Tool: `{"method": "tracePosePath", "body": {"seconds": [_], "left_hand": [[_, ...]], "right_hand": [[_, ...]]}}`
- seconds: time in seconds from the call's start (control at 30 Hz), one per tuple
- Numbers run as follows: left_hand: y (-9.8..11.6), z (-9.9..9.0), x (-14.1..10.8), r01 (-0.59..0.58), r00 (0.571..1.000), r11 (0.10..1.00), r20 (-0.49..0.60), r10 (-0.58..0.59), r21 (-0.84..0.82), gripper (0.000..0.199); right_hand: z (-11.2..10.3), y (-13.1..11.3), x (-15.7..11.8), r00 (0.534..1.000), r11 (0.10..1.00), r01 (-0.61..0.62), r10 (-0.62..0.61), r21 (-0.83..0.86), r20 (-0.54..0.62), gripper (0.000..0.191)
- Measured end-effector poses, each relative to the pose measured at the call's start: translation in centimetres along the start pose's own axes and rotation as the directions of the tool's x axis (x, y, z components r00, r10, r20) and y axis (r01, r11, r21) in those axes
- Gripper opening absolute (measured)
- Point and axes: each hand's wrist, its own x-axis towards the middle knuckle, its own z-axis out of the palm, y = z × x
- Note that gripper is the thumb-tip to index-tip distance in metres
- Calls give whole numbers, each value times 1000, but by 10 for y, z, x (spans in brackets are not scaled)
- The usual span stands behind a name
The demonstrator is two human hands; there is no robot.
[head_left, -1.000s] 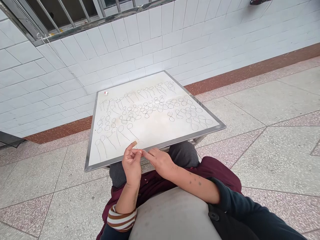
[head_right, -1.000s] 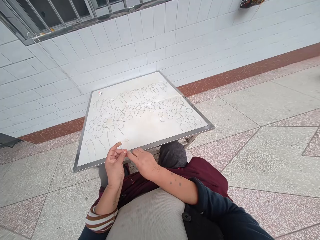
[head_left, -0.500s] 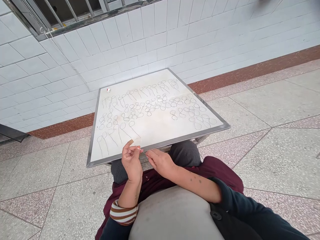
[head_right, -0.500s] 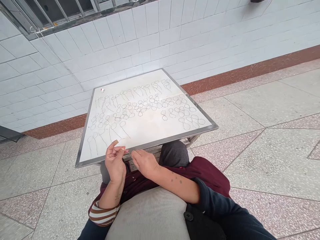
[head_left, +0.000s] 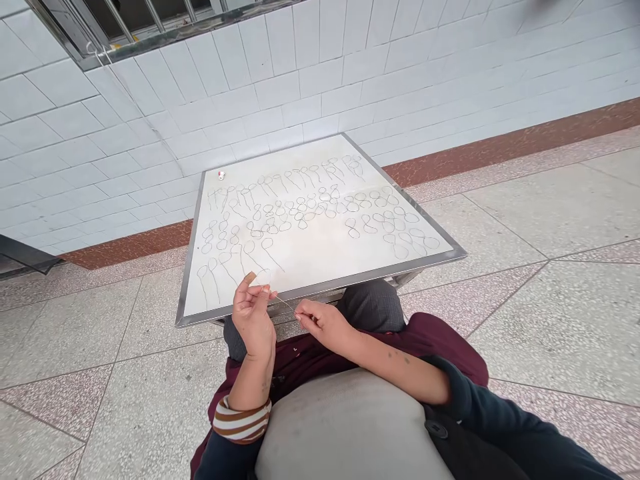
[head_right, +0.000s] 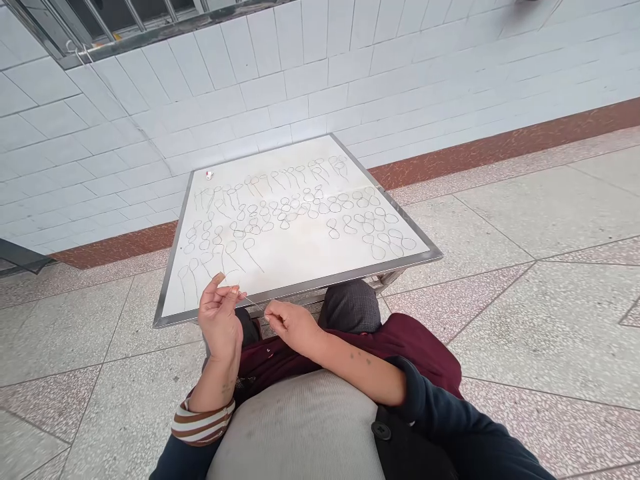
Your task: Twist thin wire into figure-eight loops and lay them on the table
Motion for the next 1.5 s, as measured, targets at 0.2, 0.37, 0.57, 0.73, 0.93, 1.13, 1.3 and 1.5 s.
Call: {"method": "tracePosePath", "body": {"seconds": [0.2,0.37,0.57,0.73,0.93,1.13,1.3,1.5], "left_hand": [[4,0,-2,-16,1000,999,19,16,30,43],[8,5,-7,-11,998,998,61,7,65,44],[9,6,-13,3,995,997,104,-11,76,42],[8,6,-14,2,994,994,112,-14,111,42],[6,6,-15,-13,995,994,95,3,109,41],[7,2,-9,-4,999,998,53,1,67,40],[12,-1,-4,-39,999,998,19,39,39,41],[17,-5,0,-30,1000,1000,3,30,5,42]], "right_hand": [[-5,-6,3,997,986,-57,49,156,51,17],[-9,-12,9,975,856,-210,147,472,167,34],[-12,-11,8,950,775,-265,109,574,292,33],[-11,-11,5,968,920,-205,141,333,209,23],[-2,-13,2,999,969,-39,35,-244,-21,17],[-1,-12,-1,999,983,-23,31,-182,39,18],[-5,-17,-1,987,983,-84,59,162,150,22],[-18,-4,-7,942,976,-94,24,195,336,25]]}}
